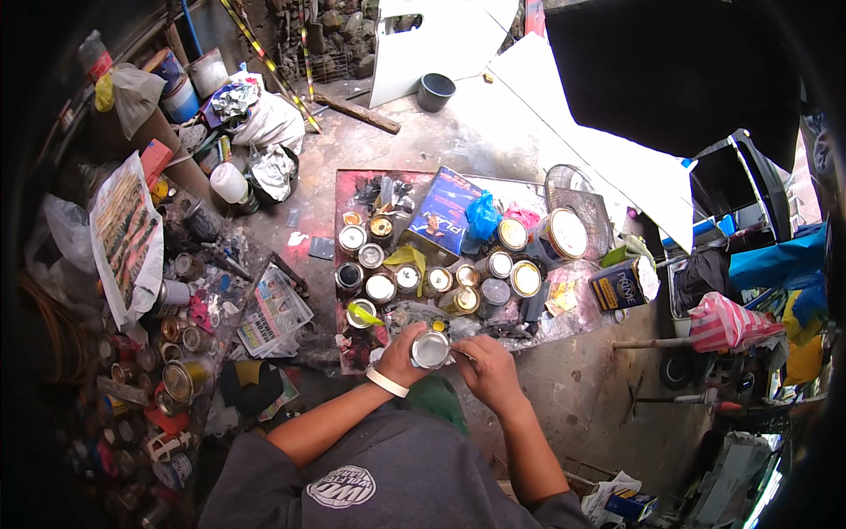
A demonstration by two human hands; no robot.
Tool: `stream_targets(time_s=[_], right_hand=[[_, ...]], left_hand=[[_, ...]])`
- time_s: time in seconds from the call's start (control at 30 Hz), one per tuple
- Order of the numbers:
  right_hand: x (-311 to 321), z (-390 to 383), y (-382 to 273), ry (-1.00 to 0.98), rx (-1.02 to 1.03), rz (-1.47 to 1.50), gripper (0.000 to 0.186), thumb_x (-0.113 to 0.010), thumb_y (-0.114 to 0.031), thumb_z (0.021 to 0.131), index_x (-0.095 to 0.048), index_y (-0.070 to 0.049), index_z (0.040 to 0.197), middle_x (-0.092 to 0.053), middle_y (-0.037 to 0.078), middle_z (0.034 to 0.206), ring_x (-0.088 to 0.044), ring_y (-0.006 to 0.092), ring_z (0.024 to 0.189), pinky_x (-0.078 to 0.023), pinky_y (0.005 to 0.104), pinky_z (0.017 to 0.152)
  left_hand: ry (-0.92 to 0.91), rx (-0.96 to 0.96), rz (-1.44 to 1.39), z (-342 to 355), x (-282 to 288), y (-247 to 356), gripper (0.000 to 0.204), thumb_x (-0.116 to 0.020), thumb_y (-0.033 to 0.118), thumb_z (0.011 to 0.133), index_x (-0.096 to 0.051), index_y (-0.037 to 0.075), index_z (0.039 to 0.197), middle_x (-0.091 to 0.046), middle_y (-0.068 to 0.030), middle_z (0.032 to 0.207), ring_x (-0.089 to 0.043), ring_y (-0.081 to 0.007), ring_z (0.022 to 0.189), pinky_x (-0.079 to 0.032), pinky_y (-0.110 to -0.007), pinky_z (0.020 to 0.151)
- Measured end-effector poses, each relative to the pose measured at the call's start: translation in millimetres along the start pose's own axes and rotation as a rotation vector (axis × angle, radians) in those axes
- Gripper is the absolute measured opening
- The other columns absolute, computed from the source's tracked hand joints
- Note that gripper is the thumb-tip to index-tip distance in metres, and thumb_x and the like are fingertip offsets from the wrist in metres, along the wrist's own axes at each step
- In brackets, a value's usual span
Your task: The person mixes a white substance in a small metal container using a spreader and then applies the mixture to the surface of a white car door next to the handle.
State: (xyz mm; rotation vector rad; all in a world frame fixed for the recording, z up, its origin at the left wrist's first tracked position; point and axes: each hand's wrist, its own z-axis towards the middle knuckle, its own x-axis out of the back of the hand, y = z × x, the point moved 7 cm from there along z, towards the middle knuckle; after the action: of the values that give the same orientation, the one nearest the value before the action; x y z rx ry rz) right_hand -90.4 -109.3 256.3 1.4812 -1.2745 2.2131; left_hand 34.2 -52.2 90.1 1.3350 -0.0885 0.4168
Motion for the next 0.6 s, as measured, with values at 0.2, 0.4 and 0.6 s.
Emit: stream_targets(time_s=[0.2, 0.4, 0.6], right_hand=[[-6, -2, 4, -0.093, -0.002, 0.089, 0.023, -0.073, -0.001, 0.079, -0.069, -0.005, 0.101, -0.071, 0.012, 0.099, -0.068, 0.0336, 0.091, -0.055, 0.0404, 0.079], [-6, 2, -4, -0.068, 0.055, 0.096, 0.021, -0.073, -0.001, 0.080, -0.068, -0.006, 0.099, -0.070, 0.011, 0.095, -0.068, 0.0327, 0.088, -0.055, 0.0417, 0.076], [-12, 3, -3, -0.002, 0.063, 0.149, 0.019, -0.073, -0.005, 0.081, -0.068, -0.007, 0.099, -0.070, 0.010, 0.093, -0.068, 0.0324, 0.085, -0.054, 0.0416, 0.074]], left_hand=[[0.022, 0.022, 0.002, -1, 1, -4, 0.085, -0.089, 0.014, 0.067, -0.045, 0.004, 0.139, -0.056, -0.0188, 0.135, -0.057, -0.0369, 0.126, -0.048, -0.043, 0.105], [-0.007, 0.059, -0.045, 0, 0, -7, 0.086, -0.089, 0.014, 0.067, -0.045, 0.004, 0.139, -0.055, -0.0189, 0.136, -0.054, -0.0367, 0.128, -0.046, -0.043, 0.107], [0.004, 0.030, -0.012, 5, 0, -1, 0.089, -0.090, 0.009, 0.064, -0.045, 0.006, 0.141, -0.058, -0.0172, 0.135, -0.056, -0.0356, 0.127, -0.046, -0.042, 0.108]])
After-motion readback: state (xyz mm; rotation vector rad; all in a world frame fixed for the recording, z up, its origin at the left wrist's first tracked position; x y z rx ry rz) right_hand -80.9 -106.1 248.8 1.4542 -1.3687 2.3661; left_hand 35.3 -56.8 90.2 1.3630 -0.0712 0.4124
